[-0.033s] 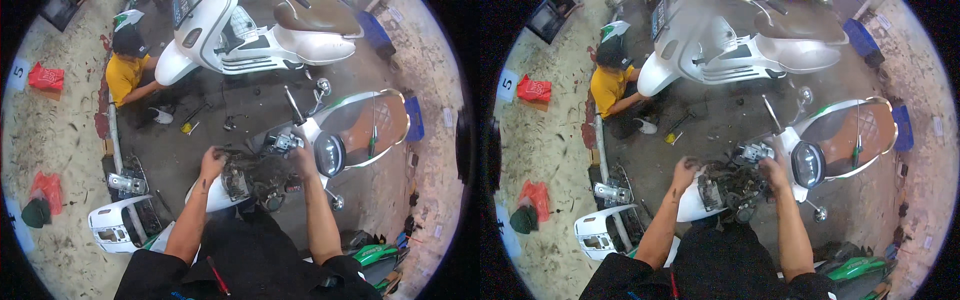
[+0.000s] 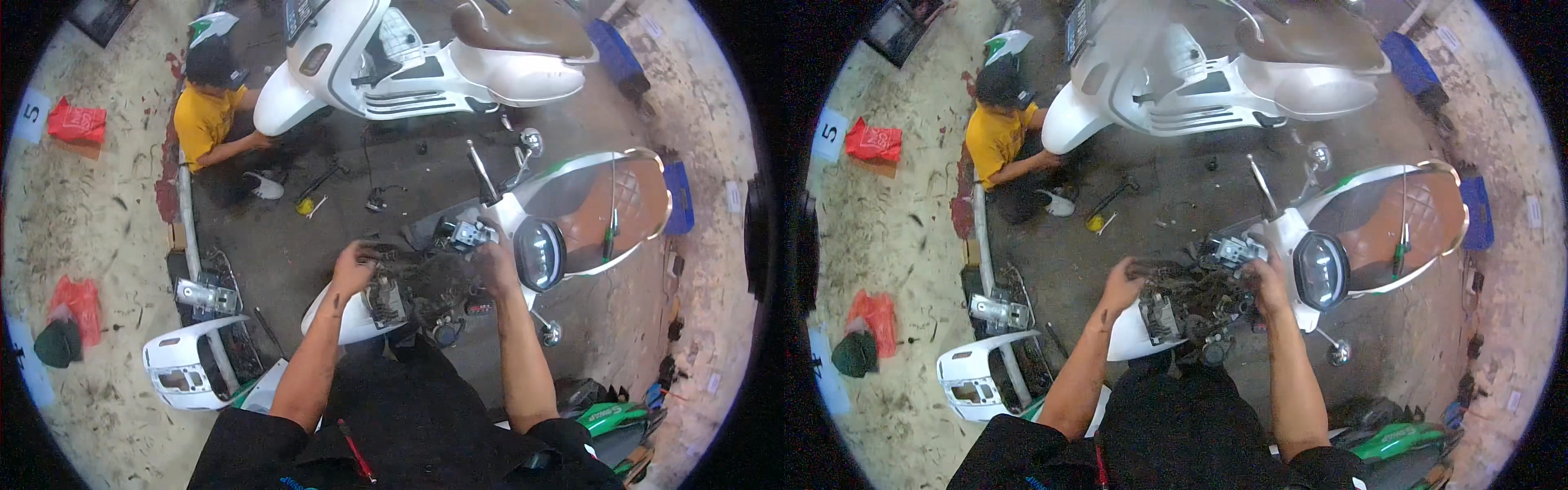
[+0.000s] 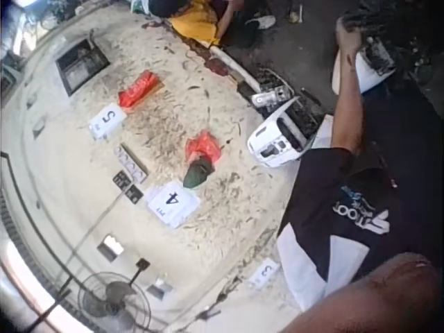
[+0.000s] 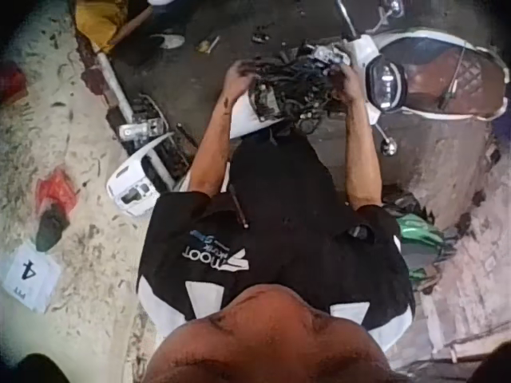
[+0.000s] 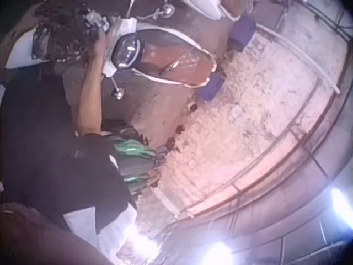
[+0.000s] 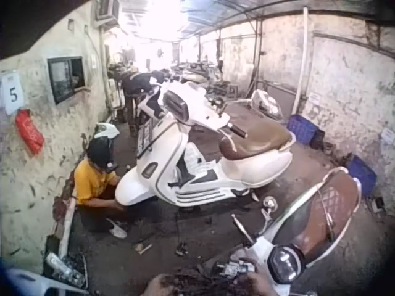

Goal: The person uses a screwdriver on a scooter's steering column, then works on an ignition lock mechanism by inserting a key and adjusting it with a screwdriver by hand.

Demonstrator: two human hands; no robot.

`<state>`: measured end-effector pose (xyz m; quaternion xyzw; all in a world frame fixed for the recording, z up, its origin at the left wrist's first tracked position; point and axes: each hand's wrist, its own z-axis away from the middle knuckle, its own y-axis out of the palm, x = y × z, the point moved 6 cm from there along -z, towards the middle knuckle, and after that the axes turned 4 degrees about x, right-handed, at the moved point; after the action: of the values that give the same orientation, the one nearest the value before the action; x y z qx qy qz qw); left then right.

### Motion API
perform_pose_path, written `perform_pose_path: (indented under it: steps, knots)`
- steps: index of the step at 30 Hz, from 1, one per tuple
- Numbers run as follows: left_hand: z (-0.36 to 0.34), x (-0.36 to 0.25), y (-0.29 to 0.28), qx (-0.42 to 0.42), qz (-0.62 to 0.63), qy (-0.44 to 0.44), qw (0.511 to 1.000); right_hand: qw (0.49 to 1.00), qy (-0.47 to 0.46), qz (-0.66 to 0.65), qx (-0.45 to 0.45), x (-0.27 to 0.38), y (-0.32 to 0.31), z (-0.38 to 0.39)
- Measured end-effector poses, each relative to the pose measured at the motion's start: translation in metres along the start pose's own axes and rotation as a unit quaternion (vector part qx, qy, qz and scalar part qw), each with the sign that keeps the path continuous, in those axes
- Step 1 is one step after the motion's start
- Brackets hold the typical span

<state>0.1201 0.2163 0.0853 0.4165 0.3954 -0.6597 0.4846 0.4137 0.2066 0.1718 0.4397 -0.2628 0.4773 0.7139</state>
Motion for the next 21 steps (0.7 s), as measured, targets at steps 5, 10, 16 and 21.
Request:
perform_pose_path:
  steps: [5, 10, 16, 21]
  knots:
    - [0.002, -0.021, 0.017, -0.051, -0.103, 0.014, 0.993, 0.992, -0.026, -0.126, 0.015, -0.028, -0.024, -0.001]
    - [-0.027, -0.017, 0.018, 0.054, 0.022, -0.017, 0.998, 0.99, 0.049, -0.125, -0.045, -0.037, -0.02, 0.003]
    - [-0.036, -0.026, 0.042, 0.291, -0.155, -0.083, 0.94, 0.991, 0.049, -0.053, -0.113, -0.043, -0.028, -0.007]
    - [-0.042, 0.004, 0.018, 0.272, -0.076, -0.051, 0.958, 0.962, -0.033, 0.155, -0.22, -0.019, -0.023, -0.005]
